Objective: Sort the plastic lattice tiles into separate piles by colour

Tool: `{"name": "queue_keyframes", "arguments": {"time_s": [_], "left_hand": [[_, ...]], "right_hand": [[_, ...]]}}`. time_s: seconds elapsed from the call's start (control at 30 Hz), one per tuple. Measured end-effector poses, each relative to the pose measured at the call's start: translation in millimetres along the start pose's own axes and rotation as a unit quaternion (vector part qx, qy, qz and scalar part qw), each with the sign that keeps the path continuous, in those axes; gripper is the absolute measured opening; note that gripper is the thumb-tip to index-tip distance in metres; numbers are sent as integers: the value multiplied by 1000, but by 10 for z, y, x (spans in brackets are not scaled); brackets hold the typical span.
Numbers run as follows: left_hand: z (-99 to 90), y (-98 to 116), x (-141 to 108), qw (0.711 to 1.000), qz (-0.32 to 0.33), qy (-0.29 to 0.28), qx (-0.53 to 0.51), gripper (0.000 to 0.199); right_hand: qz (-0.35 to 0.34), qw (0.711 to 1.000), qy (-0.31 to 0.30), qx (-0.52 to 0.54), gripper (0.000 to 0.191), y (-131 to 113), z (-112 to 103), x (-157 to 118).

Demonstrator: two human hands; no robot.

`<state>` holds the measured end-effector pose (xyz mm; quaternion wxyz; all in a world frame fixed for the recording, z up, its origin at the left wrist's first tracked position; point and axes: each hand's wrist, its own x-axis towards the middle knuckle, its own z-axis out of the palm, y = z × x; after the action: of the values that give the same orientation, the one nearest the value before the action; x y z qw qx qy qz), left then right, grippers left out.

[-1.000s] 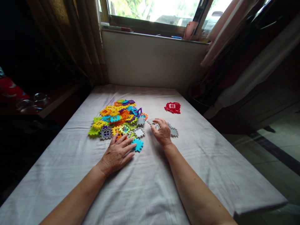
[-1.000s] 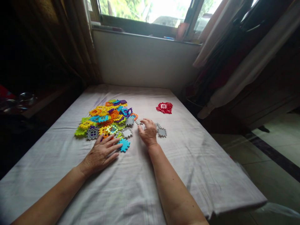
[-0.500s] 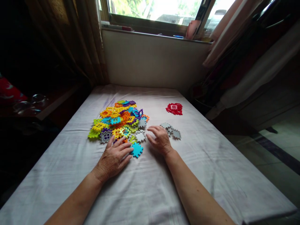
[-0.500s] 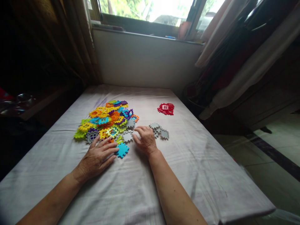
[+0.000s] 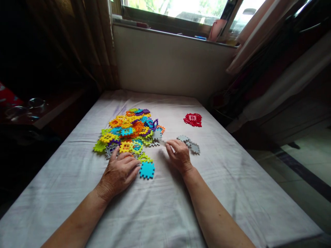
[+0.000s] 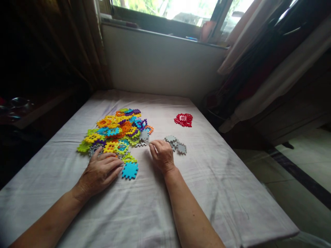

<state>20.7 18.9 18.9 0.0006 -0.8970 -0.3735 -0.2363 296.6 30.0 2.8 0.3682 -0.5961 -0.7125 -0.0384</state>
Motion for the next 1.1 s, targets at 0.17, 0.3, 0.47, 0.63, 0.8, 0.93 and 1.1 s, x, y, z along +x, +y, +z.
{"name": "queue_keyframes", "arguments": {"time_s": [0.17,0.3,0.47,0.63,0.8,0.93,1.1], "left_hand": [[27,-81,-18,999,-28,31,-3,25],[42,-112,-25,999,-26,46,-4,25],[49,-178,-42,998,-36,53,-2,26],[83,-302,-79,996,-82,28,30,31],[74,-350,-115,988,-142,21,57,30],[42,-319,-115,987,-142,21,72,31],[39,-287,-100,987,-146,16,66,28]], "right_hand": [[168,981,86,-44,36,359,-171,34],[252,959,108,-74,37,624,-280,-1],[271,948,111,-123,34,760,-345,-36],[148,978,104,-104,32,428,-197,0],[8,997,-72,-9,22,-338,138,2],[-31,983,-183,-10,21,-758,305,61],[-26,977,-210,-25,31,-893,433,229]]}}
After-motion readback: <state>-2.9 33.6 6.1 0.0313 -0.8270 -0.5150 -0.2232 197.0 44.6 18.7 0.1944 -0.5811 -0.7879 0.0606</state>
